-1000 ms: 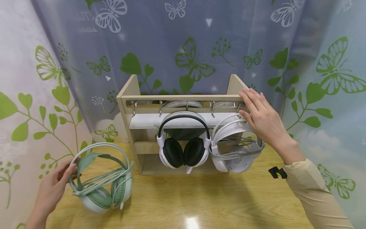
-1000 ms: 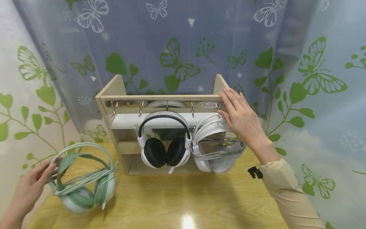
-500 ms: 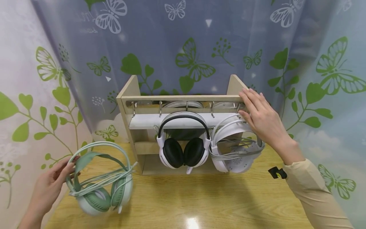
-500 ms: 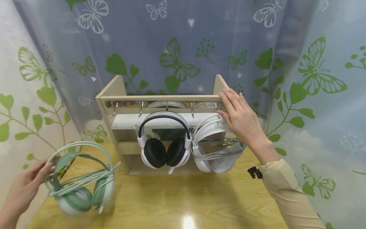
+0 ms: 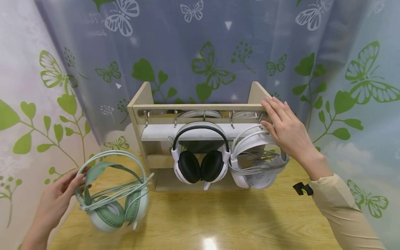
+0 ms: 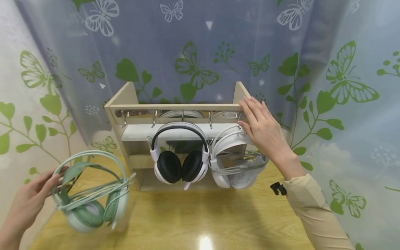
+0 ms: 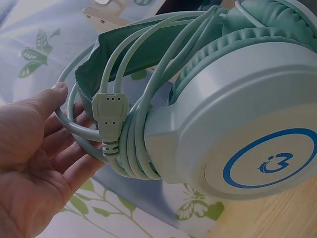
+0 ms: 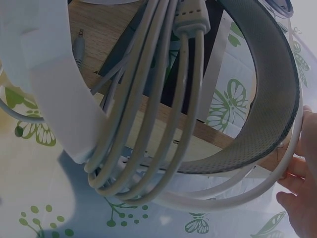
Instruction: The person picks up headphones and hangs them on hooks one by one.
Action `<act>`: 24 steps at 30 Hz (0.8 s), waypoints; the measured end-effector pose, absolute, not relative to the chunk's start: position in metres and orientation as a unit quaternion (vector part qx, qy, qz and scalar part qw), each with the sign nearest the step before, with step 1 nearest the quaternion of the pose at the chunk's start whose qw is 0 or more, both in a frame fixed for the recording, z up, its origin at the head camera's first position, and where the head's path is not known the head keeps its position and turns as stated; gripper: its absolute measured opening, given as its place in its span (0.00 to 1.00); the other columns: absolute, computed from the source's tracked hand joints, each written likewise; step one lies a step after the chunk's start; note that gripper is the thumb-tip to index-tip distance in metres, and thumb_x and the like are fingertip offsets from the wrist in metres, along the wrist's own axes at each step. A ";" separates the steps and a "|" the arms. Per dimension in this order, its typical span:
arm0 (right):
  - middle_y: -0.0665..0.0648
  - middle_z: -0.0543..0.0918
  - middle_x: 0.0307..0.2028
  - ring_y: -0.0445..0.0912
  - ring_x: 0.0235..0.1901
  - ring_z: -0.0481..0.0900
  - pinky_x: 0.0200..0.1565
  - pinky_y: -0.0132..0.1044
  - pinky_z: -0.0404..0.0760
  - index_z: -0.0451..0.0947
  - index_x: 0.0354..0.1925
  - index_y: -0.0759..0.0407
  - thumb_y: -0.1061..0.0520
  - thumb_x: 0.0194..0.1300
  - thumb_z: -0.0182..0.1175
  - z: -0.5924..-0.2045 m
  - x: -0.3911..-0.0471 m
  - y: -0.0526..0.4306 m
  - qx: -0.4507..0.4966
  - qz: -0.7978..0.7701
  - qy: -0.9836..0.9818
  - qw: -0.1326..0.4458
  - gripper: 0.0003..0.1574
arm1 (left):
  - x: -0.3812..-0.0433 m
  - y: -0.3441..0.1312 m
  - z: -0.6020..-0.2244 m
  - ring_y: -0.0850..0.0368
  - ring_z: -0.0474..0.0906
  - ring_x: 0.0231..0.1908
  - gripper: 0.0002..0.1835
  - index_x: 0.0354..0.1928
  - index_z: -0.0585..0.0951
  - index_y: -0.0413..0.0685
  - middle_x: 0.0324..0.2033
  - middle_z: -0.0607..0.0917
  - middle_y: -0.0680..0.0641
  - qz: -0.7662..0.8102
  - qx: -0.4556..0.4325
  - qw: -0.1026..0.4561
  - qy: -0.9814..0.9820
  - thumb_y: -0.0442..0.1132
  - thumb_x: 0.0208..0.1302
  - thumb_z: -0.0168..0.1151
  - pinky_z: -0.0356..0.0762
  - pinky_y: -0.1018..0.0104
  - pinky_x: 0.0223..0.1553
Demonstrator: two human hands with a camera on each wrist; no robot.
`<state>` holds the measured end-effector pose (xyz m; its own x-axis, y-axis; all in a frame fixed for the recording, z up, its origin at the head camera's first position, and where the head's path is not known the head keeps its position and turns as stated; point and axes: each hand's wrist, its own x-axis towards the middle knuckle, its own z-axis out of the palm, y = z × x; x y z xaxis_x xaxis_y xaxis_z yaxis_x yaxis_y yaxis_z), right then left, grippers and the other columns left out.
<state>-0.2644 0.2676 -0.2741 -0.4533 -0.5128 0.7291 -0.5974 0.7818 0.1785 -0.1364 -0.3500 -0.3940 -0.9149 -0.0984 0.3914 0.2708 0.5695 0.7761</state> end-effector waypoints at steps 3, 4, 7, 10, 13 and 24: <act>0.68 0.66 0.72 0.61 0.74 0.61 0.78 0.51 0.51 0.61 0.75 0.65 0.35 0.82 0.31 -0.274 -0.265 0.268 0.325 0.052 -0.852 0.407 0.44 | -0.137 -0.348 -0.392 0.80 0.82 0.41 0.22 0.71 0.72 0.40 0.46 0.81 0.77 -0.474 -0.060 0.200 -0.855 0.38 0.79 0.52 0.78 0.86 0.40; 0.68 0.66 0.72 0.61 0.74 0.61 0.78 0.52 0.51 0.61 0.75 0.65 0.35 0.82 0.31 -0.274 -0.265 0.268 0.325 0.052 -0.852 0.407 0.44 | -0.138 -0.348 -0.392 0.79 0.83 0.41 0.22 0.71 0.73 0.42 0.47 0.81 0.77 -0.476 -0.063 0.200 -0.854 0.38 0.79 0.52 0.79 0.86 0.40; 0.68 0.66 0.72 0.61 0.74 0.61 0.77 0.52 0.52 0.61 0.75 0.65 0.35 0.82 0.31 -0.275 -0.265 0.268 0.325 0.053 -0.852 0.408 0.44 | -0.138 -0.346 -0.390 0.76 0.84 0.39 0.22 0.71 0.73 0.43 0.47 0.82 0.76 -0.479 -0.071 0.199 -0.852 0.38 0.79 0.51 0.79 0.85 0.41; 0.68 0.66 0.72 0.61 0.74 0.61 0.77 0.52 0.52 0.61 0.75 0.65 0.35 0.82 0.31 -0.275 -0.264 0.268 0.325 0.053 -0.851 0.409 0.44 | -0.139 -0.344 -0.388 0.76 0.84 0.40 0.22 0.71 0.72 0.39 0.48 0.82 0.76 -0.476 -0.084 0.199 -0.852 0.36 0.79 0.51 0.79 0.85 0.41; 0.68 0.66 0.72 0.61 0.74 0.61 0.77 0.52 0.52 0.61 0.75 0.65 0.35 0.82 0.31 -0.275 -0.264 0.268 0.325 0.052 -0.851 0.409 0.44 | -0.140 -0.341 -0.387 0.78 0.83 0.43 0.22 0.70 0.71 0.35 0.50 0.81 0.76 -0.470 -0.097 0.200 -0.854 0.35 0.79 0.51 0.80 0.84 0.41; 0.68 0.66 0.72 0.61 0.74 0.61 0.77 0.52 0.52 0.61 0.75 0.65 0.35 0.82 0.31 -0.275 -0.264 0.267 0.326 0.052 -0.851 0.408 0.44 | -0.147 -0.331 -0.377 0.77 0.83 0.42 0.21 0.68 0.73 0.35 0.49 0.82 0.75 -0.458 -0.126 0.198 -0.857 0.34 0.79 0.51 0.80 0.84 0.41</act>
